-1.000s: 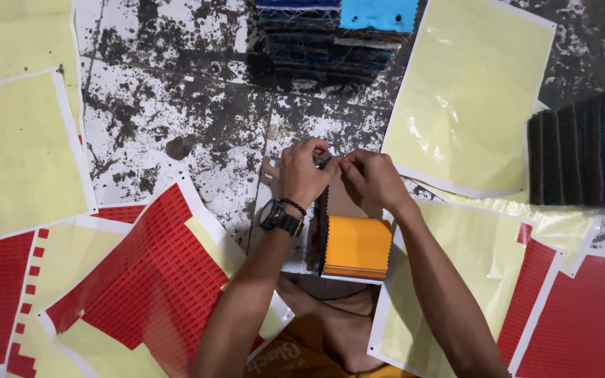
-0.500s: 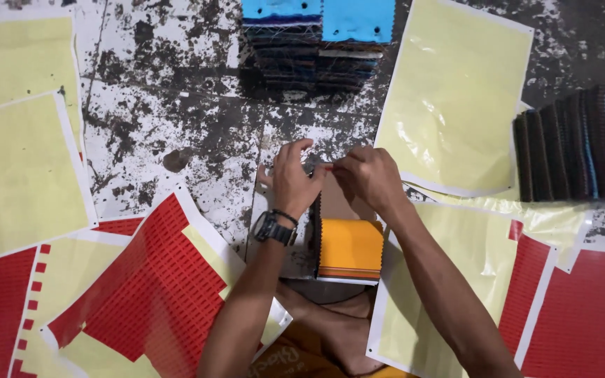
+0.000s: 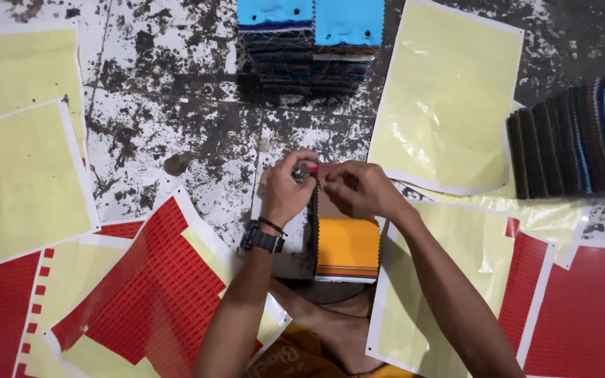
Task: Assembling a sample booklet by picking individual swatches from a sheet and placing them into a stack.
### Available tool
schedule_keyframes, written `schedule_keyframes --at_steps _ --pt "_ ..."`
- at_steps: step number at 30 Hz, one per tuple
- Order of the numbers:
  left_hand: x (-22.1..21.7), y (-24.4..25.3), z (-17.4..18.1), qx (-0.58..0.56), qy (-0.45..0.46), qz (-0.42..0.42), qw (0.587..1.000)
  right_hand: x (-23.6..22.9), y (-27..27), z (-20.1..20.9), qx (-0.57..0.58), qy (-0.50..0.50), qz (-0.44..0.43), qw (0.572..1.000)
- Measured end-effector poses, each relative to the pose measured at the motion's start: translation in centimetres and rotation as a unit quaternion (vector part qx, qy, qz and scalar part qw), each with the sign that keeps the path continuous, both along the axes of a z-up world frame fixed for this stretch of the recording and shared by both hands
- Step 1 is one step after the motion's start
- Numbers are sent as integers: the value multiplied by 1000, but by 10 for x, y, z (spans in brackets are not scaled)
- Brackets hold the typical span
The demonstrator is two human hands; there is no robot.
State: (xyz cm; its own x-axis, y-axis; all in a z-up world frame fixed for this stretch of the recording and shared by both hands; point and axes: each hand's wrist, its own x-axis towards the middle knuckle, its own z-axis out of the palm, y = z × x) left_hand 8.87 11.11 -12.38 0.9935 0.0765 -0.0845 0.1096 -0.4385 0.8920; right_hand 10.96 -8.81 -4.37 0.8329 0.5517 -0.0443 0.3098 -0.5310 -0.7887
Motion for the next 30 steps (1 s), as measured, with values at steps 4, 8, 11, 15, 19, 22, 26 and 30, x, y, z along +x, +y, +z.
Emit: schedule_keyframes --at_steps 4,8,11,15,19,22,26,30 --pt "-1 -7 13 2 18 -30 999 11 -2 -22 31 29 -46 998" --pt "0 -12 12 19 22 -37 999 14 -3 -36 40 59 -63 995" --pt "-1 -12 19 45 18 -29 998 14 -5 -47 33 63 -70 995" --pt "-4 -9 58 90 2 -2 996 22 -8 -58 -12 59 -77 995" --pt "5 -6 24 110 6 29 994 24 -4 -62 -34 57 -72 995" --pt "10 -12 19 85 30 19 996 26 1 -70 -80 70 -85 991" --pt "21 -27 -16 76 48 52 995 20 9 -66 -155 57 -105 981" --pt "27 -29 -25 55 86 88 991 33 0 -89 -208 -79 -82 971"
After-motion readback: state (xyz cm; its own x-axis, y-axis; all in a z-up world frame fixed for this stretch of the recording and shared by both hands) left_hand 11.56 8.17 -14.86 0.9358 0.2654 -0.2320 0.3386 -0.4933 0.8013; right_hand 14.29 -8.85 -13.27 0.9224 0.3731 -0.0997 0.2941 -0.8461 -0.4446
